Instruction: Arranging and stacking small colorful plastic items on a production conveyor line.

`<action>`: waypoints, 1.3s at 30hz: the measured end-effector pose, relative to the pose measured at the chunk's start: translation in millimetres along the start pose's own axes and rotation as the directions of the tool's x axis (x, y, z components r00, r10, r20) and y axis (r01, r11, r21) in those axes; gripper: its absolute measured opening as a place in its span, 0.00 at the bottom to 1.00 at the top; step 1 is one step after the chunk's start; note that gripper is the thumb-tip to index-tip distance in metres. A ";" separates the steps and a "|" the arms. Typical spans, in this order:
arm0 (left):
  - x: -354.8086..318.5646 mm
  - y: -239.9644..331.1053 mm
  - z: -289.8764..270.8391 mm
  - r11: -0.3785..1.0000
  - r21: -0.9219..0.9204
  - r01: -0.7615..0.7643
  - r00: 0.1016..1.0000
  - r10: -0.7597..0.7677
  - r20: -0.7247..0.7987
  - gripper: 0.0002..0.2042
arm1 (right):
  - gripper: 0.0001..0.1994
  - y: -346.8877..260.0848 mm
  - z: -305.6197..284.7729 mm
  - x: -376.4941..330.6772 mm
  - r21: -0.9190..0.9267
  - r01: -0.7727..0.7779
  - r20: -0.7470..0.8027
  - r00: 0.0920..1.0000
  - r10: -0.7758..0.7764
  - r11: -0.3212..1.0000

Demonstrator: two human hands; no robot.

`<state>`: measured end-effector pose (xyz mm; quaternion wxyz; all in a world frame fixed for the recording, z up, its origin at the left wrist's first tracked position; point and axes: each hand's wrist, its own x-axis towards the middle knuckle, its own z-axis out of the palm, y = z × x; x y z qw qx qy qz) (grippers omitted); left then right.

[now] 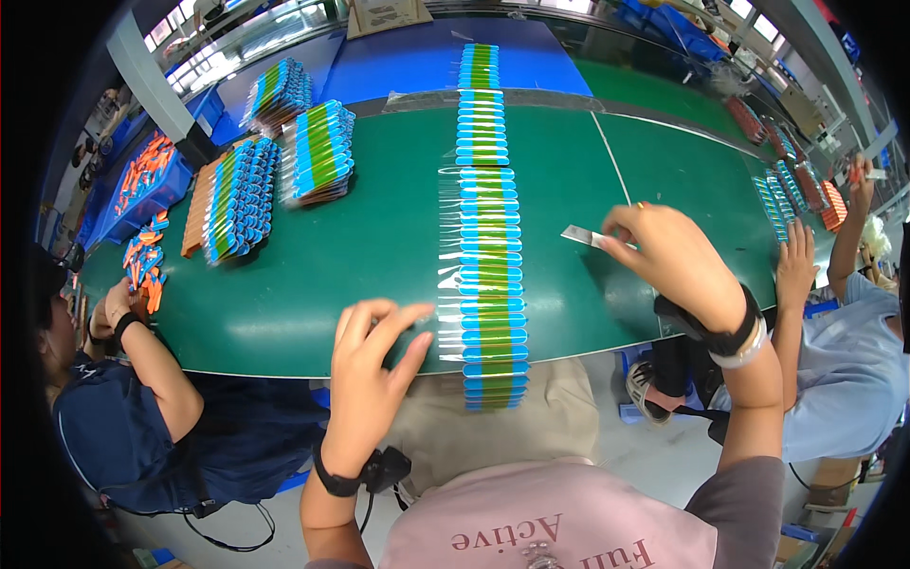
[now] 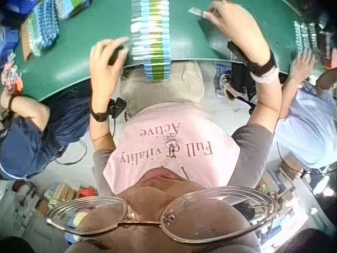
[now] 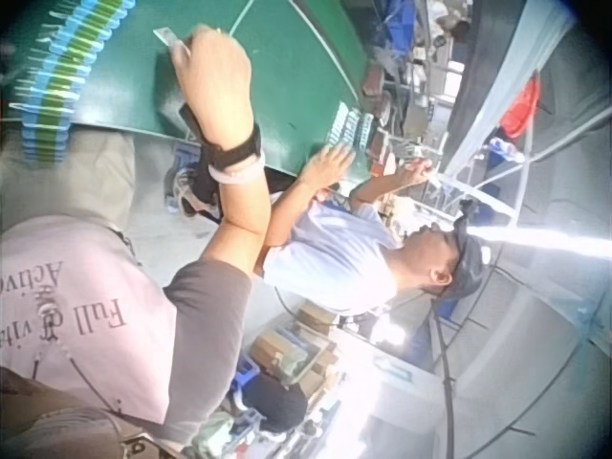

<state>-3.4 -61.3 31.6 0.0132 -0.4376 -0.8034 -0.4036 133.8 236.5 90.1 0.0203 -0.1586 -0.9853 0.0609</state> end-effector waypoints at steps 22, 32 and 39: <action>10.9 -1.9 10.3 0.735 -0.536 0.416 0.871 -0.153 0.467 0.29 | 0.08 -23.3 20.0 -29.0 0.243 0.283 -0.057 0.959 -0.277 0.928; 9.4 1.7 16.5 0.799 -0.505 0.326 0.906 -0.111 0.409 0.31 | 0.19 -58.7 43.9 -35.9 -0.051 0.599 -0.141 0.788 -0.599 0.799; 11.2 1.3 20.0 0.788 -0.536 0.303 0.907 -0.065 0.417 0.33 | 0.19 -64.3 46.4 -31.1 -0.047 0.597 -0.210 0.778 -0.593 0.801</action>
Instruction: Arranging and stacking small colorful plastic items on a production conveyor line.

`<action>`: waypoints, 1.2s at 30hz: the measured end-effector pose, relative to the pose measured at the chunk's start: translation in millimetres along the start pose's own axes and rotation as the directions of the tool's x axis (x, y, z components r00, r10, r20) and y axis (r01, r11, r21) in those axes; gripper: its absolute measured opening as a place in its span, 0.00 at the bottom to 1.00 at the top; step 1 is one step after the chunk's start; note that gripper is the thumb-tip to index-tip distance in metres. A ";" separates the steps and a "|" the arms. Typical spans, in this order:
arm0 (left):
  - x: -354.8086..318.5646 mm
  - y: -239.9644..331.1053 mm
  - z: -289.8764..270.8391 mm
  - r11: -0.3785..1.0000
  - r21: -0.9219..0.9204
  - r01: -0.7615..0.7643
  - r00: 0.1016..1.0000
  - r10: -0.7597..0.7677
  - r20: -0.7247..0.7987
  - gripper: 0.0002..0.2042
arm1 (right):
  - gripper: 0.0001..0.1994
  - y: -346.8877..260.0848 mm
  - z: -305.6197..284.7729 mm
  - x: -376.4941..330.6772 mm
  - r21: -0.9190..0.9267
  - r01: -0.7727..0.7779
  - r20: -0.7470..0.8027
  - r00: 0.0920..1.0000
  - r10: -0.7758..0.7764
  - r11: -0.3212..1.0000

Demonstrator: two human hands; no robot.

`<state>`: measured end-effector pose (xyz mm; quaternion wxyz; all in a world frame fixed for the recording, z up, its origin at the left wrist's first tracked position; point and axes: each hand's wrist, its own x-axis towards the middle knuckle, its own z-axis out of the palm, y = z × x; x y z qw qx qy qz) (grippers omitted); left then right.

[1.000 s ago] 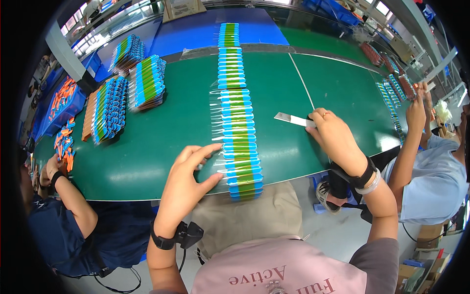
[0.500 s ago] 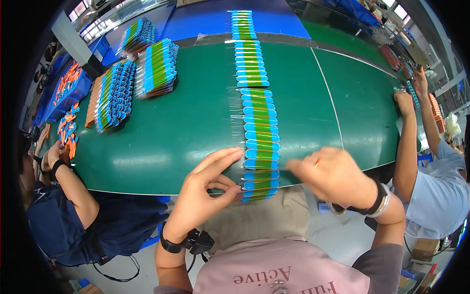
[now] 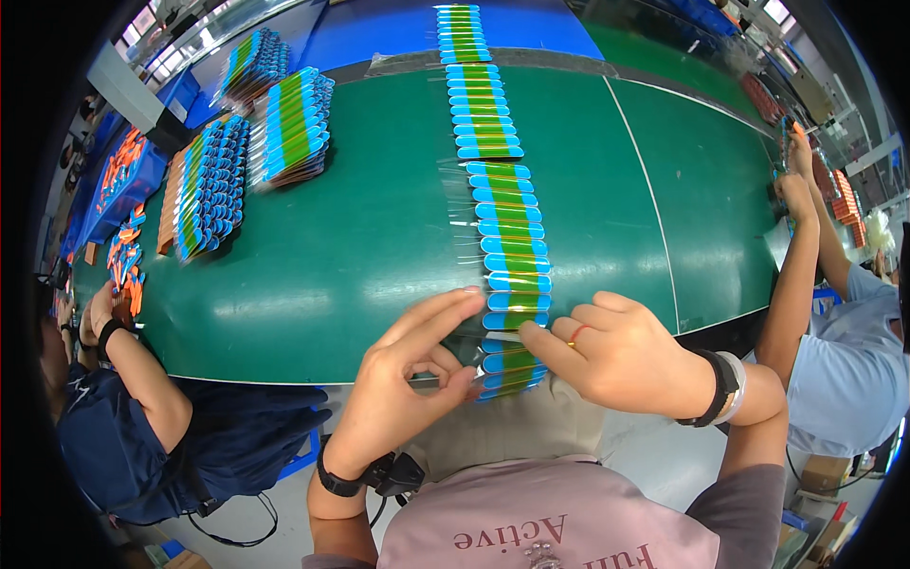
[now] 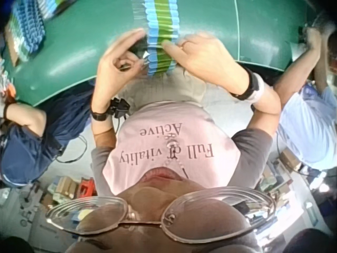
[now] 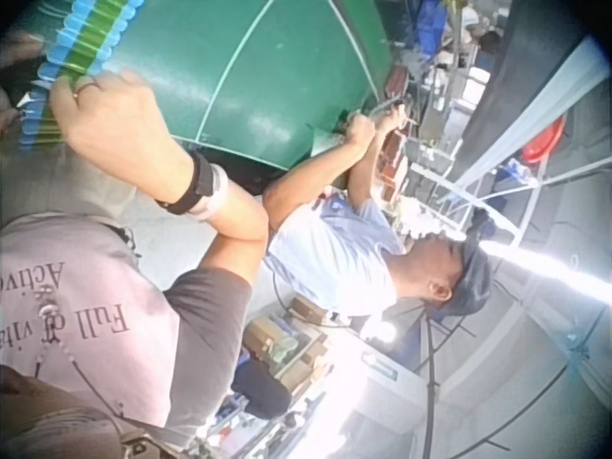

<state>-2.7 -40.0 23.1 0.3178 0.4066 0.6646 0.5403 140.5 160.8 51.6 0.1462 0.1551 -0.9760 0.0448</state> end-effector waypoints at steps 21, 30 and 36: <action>-34.5 15.9 -43.6 0.990 -0.142 0.009 0.994 -0.024 -0.104 0.16 | 0.14 27.7 3.8 -11.6 0.431 -0.487 0.290 0.872 0.395 0.760; 2.0 -20.9 -167.3 0.496 0.869 -0.003 0.934 0.311 -0.174 0.16 | 0.15 13.0 18.7 -30.0 0.516 -0.286 0.236 0.954 0.187 0.808; 7.8 2.2 -156.6 0.251 0.968 -0.007 0.987 0.160 -0.034 0.17 | 0.15 8.5 11.7 -42.8 0.528 -0.271 0.306 0.945 0.117 0.805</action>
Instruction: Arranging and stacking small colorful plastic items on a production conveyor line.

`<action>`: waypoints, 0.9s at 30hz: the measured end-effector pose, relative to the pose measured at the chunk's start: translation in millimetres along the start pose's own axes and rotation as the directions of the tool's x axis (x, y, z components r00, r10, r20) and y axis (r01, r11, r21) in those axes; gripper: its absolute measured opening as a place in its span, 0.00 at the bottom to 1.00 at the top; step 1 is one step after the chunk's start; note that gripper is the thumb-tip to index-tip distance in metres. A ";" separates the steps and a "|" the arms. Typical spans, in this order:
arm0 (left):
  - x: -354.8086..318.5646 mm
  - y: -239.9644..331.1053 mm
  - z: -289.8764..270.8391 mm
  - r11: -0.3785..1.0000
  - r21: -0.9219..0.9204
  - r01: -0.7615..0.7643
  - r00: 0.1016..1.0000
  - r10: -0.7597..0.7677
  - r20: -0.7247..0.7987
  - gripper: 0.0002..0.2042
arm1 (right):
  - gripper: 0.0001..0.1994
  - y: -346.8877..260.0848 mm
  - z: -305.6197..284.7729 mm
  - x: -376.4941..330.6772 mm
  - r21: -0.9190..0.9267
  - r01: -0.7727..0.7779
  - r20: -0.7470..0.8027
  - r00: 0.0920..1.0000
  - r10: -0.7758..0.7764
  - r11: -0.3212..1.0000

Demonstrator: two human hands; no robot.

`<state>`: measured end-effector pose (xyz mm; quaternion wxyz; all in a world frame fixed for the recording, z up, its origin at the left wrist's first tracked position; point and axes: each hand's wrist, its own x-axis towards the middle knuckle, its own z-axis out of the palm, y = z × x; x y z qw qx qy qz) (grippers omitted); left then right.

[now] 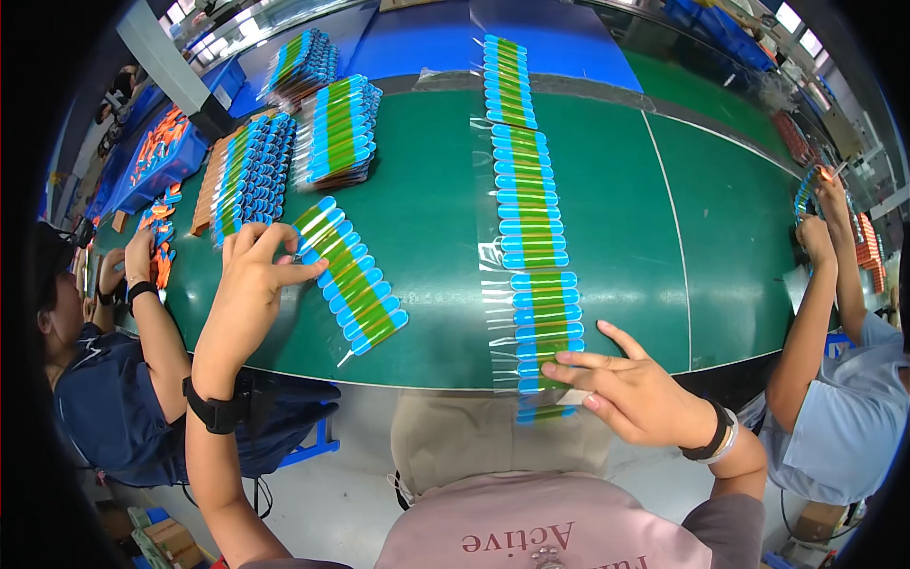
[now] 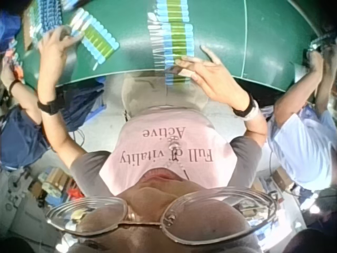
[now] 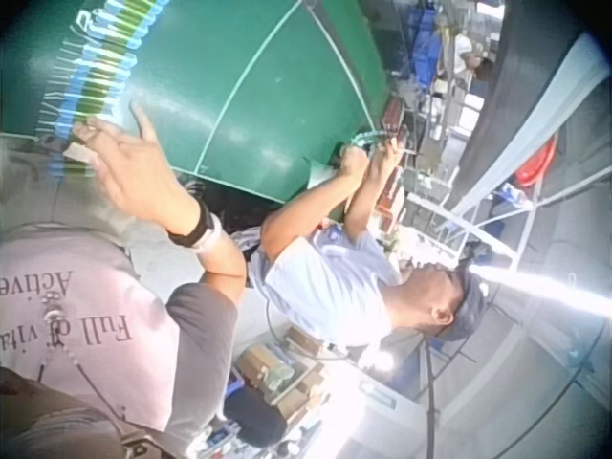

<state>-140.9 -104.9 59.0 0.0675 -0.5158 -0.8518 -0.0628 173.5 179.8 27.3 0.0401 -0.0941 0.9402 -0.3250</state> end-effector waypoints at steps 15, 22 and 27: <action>-2.7 46.8 7.6 0.990 0.019 -0.137 0.991 0.136 0.015 0.06 | 0.17 11.4 1.5 -13.3 0.130 0.020 -0.022 1.000 -0.017 0.991; -3.7 122.0 -6.8 0.984 -0.146 0.105 0.952 -0.142 -0.270 0.11 | 0.19 1.9 5.1 -22.6 0.095 0.021 -0.023 1.000 -0.019 0.995; 14.0 135.3 23.8 0.972 -0.232 0.029 0.981 -0.073 -0.182 0.10 | 0.18 -0.7 0.0 -21.3 0.074 0.027 -0.010 1.000 -0.026 0.997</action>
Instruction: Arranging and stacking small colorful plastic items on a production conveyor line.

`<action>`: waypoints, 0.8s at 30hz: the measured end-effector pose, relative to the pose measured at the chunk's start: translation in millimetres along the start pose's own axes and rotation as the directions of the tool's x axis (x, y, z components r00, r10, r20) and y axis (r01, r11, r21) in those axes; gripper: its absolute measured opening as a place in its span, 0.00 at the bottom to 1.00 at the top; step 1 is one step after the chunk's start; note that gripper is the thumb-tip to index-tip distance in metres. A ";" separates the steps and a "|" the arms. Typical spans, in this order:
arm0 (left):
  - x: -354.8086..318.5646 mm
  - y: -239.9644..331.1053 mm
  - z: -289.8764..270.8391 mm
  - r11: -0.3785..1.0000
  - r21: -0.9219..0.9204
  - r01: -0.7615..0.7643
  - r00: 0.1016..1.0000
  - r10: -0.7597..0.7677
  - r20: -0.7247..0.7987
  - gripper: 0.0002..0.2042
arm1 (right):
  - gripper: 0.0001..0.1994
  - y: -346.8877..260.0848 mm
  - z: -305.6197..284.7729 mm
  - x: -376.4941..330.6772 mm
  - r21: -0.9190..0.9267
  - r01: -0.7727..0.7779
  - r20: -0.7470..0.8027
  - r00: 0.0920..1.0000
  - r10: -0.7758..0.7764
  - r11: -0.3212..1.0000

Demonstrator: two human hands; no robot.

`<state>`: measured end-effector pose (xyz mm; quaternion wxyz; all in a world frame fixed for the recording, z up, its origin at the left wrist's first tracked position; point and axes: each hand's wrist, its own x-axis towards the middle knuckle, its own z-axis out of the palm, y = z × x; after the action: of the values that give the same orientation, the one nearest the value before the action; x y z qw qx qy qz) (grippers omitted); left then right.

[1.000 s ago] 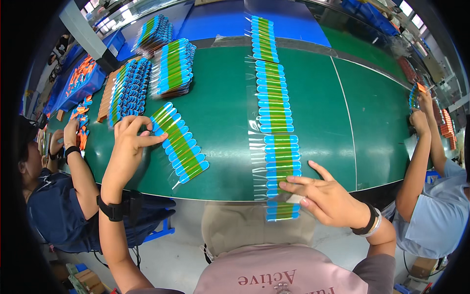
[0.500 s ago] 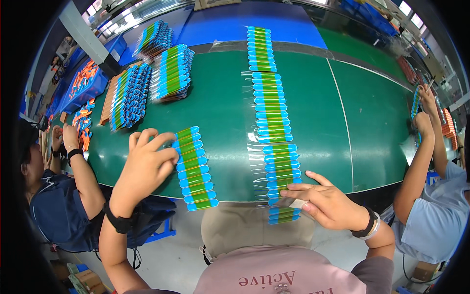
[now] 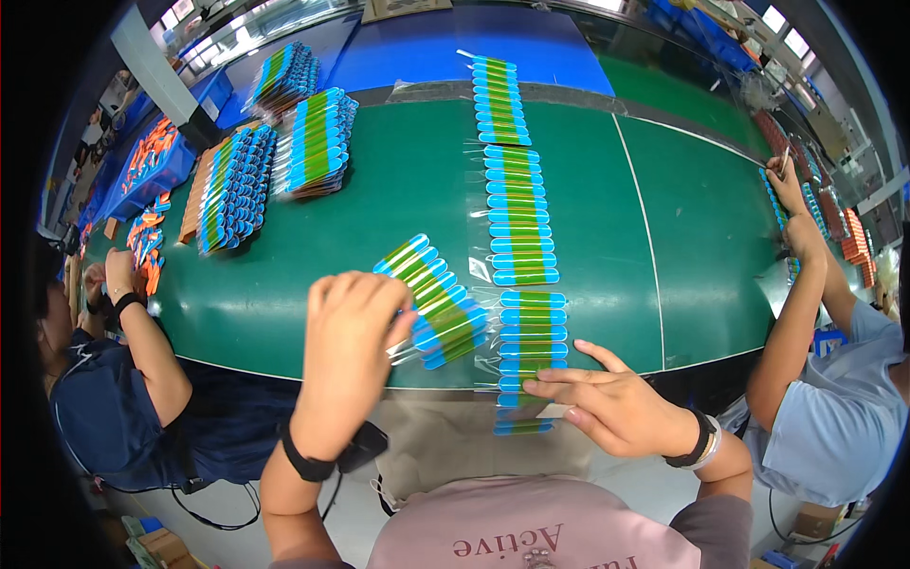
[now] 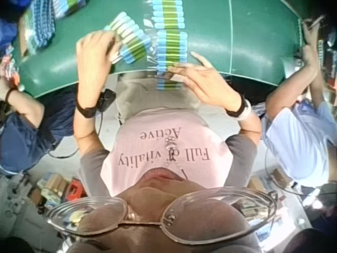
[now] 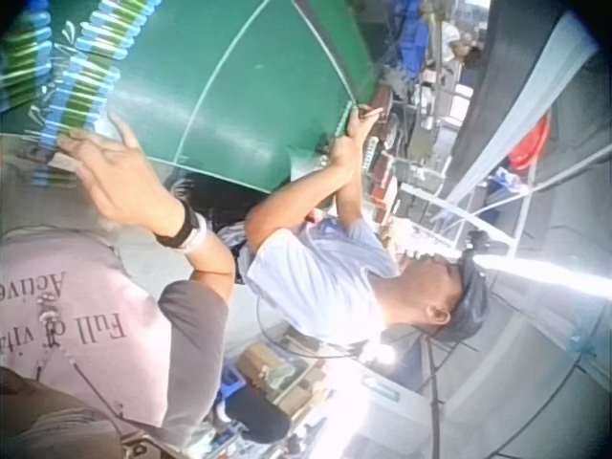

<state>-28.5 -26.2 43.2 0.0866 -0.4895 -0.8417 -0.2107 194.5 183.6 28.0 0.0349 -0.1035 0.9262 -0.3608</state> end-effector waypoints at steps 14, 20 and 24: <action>-9.0 -12.5 2.4 0.996 -0.012 -0.085 0.989 0.086 0.119 0.34 | 0.13 5.5 -3.1 -4.9 0.047 -0.029 -0.088 0.996 0.034 0.998; -7.5 -72.4 -42.4 0.986 0.158 0.045 0.949 -0.092 0.302 0.43 | 0.11 8.9 0.5 -12.0 0.111 -0.079 -0.177 0.979 0.098 0.991; -7.7 -68.7 -58.5 0.993 0.119 -0.011 0.848 -0.054 0.527 0.43 | 0.13 11.1 0.1 -12.5 0.091 -0.090 -0.140 0.985 0.102 0.992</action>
<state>-87.2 -87.7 74.4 -0.1222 -0.5130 -0.8494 -0.0187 204.9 194.1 20.4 -0.0102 -0.0308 0.9142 -0.4041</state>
